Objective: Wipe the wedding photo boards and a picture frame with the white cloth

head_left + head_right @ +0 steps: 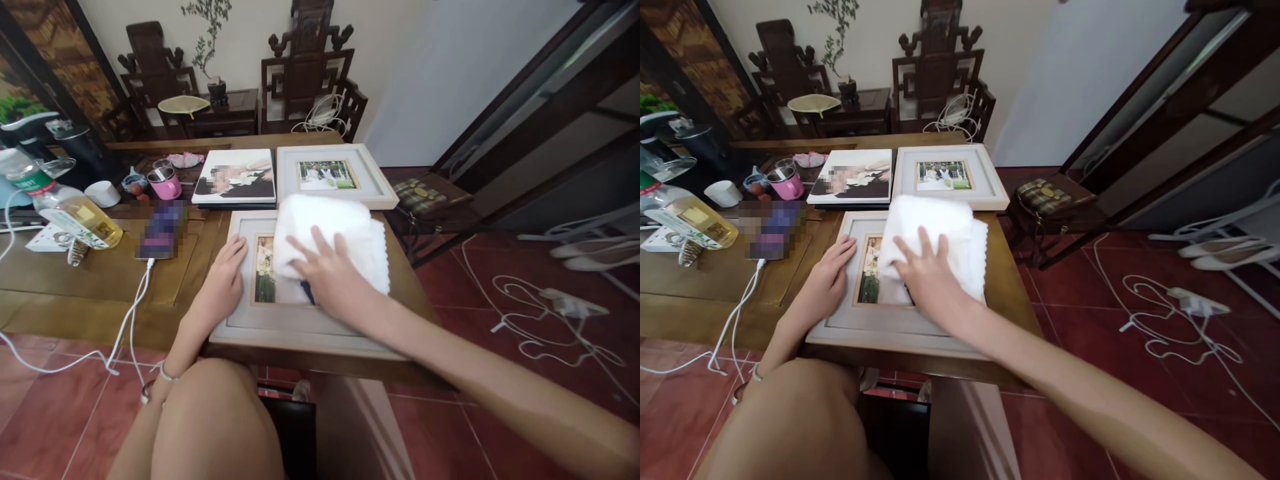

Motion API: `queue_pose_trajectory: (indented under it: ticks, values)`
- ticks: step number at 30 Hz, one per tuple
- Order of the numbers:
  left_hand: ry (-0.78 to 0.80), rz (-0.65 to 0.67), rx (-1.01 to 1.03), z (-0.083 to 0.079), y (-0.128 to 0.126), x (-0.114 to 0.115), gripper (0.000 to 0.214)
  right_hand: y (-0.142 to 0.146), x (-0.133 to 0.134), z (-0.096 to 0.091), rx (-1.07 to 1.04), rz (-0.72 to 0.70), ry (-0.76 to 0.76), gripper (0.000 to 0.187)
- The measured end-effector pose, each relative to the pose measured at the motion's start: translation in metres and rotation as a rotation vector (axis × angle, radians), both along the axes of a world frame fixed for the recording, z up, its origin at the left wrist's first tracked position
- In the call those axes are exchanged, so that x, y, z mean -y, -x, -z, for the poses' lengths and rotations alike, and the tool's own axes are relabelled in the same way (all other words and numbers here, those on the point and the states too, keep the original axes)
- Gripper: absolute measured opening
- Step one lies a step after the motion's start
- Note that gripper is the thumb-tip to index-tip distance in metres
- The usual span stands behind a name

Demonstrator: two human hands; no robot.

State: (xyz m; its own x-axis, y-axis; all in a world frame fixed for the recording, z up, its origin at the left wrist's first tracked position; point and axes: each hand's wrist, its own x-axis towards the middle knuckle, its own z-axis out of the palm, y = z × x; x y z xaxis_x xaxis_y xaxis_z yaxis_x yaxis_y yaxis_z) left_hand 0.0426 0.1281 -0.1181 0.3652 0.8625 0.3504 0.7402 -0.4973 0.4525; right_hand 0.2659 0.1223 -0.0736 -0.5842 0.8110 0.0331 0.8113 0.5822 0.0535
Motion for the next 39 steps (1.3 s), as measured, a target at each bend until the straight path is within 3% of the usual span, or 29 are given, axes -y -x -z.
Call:
queue_pose_trajectory:
  ticks: [2, 5, 8, 12, 16, 20, 23, 26, 31, 34, 36, 39]
  values:
    - [-0.017, -0.010, 0.006, 0.002, -0.001, -0.001, 0.054, 0.000, 0.036, -0.005, -0.003, -0.089, 0.097, 0.054]
    - [-0.022, -0.017, -0.001, 0.002, -0.002, -0.001, 0.054, -0.004, 0.084, -0.014, -0.080, -0.224, 0.201, 0.032]
    - [-0.012, -0.011, -0.012, -0.001, -0.002, 0.000, 0.053, -0.005, 0.109, -0.019, -0.185, -0.348, 0.232, 0.016]
    - [0.016, 0.012, -0.023, -0.003, -0.001, 0.002, 0.054, -0.001, 0.095, -0.012, -0.190, -0.271, 0.254, 0.030]
    - [0.024, 0.031, -0.022, -0.003, 0.001, 0.002, 0.057, -0.002, 0.038, -0.001, -0.134, -0.146, 0.151, 0.056]
    - [0.032, 0.038, -0.026, -0.003, 0.001, 0.001, 0.055, 0.000, -0.024, 0.007, -0.103, -0.034, -0.044, 0.060]
    - [0.035, 0.035, -0.027, -0.003, 0.001, 0.000, 0.053, 0.008, -0.046, 0.007, -0.040, 0.014, -0.077, 0.058]
    - [0.027, 0.022, -0.012, -0.003, 0.000, 0.000, 0.053, 0.016, -0.034, 0.002, 0.034, -0.030, -0.020, 0.054]
    - [0.024, 0.000, 0.002, -0.005, -0.002, 0.001, 0.047, 0.019, 0.039, -0.015, 0.044, -0.178, 0.246, 0.054]
    - [0.051, -0.009, -0.015, -0.007, -0.003, 0.002, 0.045, 0.012, 0.076, -0.022, -0.073, -0.344, 0.353, 0.035]
    - [0.063, -0.009, -0.018, -0.008, -0.003, 0.002, 0.045, 0.007, 0.086, -0.020, -0.151, -0.384, 0.375, 0.029]
    - [0.064, 0.000, -0.029, -0.007, -0.002, 0.002, 0.046, -0.001, 0.074, -0.008, -0.211, -0.329, 0.319, 0.043]
